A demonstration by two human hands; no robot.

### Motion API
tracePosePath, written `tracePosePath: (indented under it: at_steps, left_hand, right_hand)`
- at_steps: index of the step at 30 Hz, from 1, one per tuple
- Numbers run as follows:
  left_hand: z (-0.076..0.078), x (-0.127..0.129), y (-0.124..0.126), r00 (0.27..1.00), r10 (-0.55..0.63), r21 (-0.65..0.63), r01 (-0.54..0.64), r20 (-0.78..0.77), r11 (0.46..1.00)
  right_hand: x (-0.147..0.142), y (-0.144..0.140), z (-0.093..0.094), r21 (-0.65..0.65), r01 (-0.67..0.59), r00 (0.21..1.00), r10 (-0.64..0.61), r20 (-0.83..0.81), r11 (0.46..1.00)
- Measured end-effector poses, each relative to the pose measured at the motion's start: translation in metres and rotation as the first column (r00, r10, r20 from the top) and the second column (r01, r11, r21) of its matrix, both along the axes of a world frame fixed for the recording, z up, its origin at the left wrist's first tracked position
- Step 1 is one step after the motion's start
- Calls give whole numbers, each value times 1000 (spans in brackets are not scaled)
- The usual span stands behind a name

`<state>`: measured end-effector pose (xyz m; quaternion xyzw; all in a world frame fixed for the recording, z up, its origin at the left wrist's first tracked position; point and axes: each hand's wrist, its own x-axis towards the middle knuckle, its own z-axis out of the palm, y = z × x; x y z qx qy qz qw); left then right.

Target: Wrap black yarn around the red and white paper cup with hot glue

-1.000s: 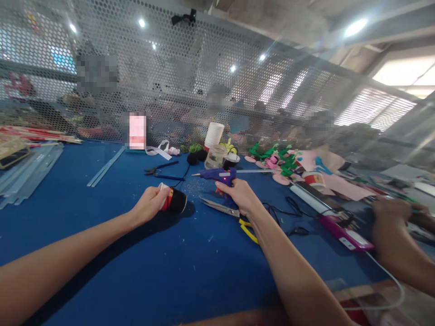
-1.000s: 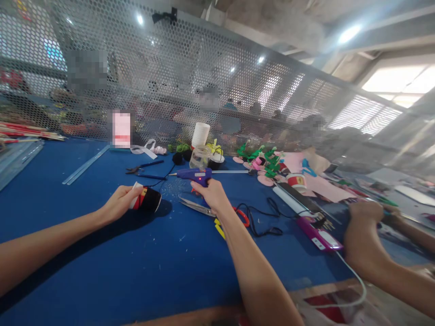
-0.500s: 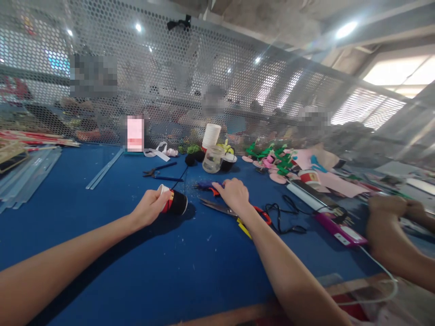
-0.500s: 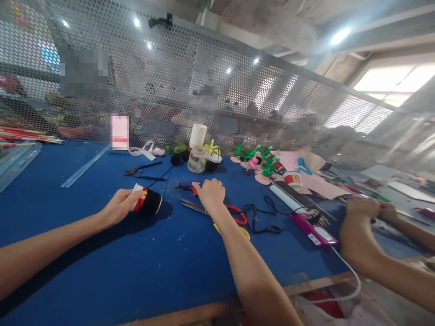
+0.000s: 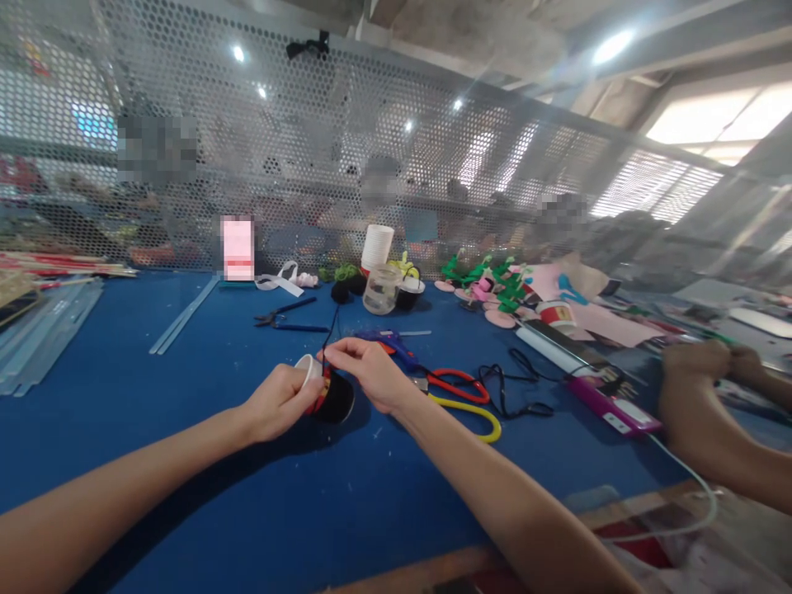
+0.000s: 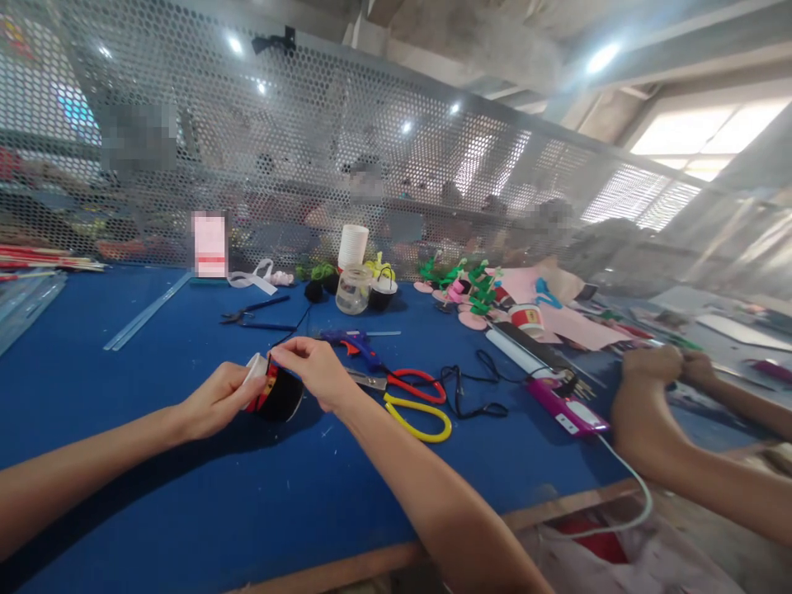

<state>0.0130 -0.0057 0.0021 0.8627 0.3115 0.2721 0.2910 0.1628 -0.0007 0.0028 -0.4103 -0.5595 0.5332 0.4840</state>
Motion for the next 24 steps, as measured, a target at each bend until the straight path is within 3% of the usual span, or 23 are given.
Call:
tracePosePath:
  at_steps: [3, 7, 10, 14, 19, 21, 24]
  left_hand:
    - [1, 1, -1, 999, 33, -130, -31, 16, 991]
    - [-1, 1, -2, 996, 61, -225, -46, 59, 973]
    - [-1, 1, -3, 998, 22, -174, -13, 54, 985]
    - [1, 2, -4, 999, -47, -59, 47, -4, 997]
    - [2, 2, -5, 998, -56, -3, 55, -30, 998]
    - [2, 2, -5, 998, -59, -1, 59, -37, 998]
    - [2, 1, -6, 996, -80, -7, 80, -36, 997]
  right_hand:
    - [5, -1, 3, 8, 26, 999, -25, -45, 1000]
    - [7, -6, 5, 64, 51, 992, -57, 110, 997]
    - [4, -9, 5, 57, 11, 979, -23, 202, 998]
    - [2, -9, 3, 11, -22, 988, 20, 154, 1000]
    - [11, -2, -2, 65, 148, 958, -159, 239, 987]
    - [14, -1, -5, 5, 114, 950, -111, 291, 993]
    - [11, -4, -6, -149, -81, 975, 110, 194, 985]
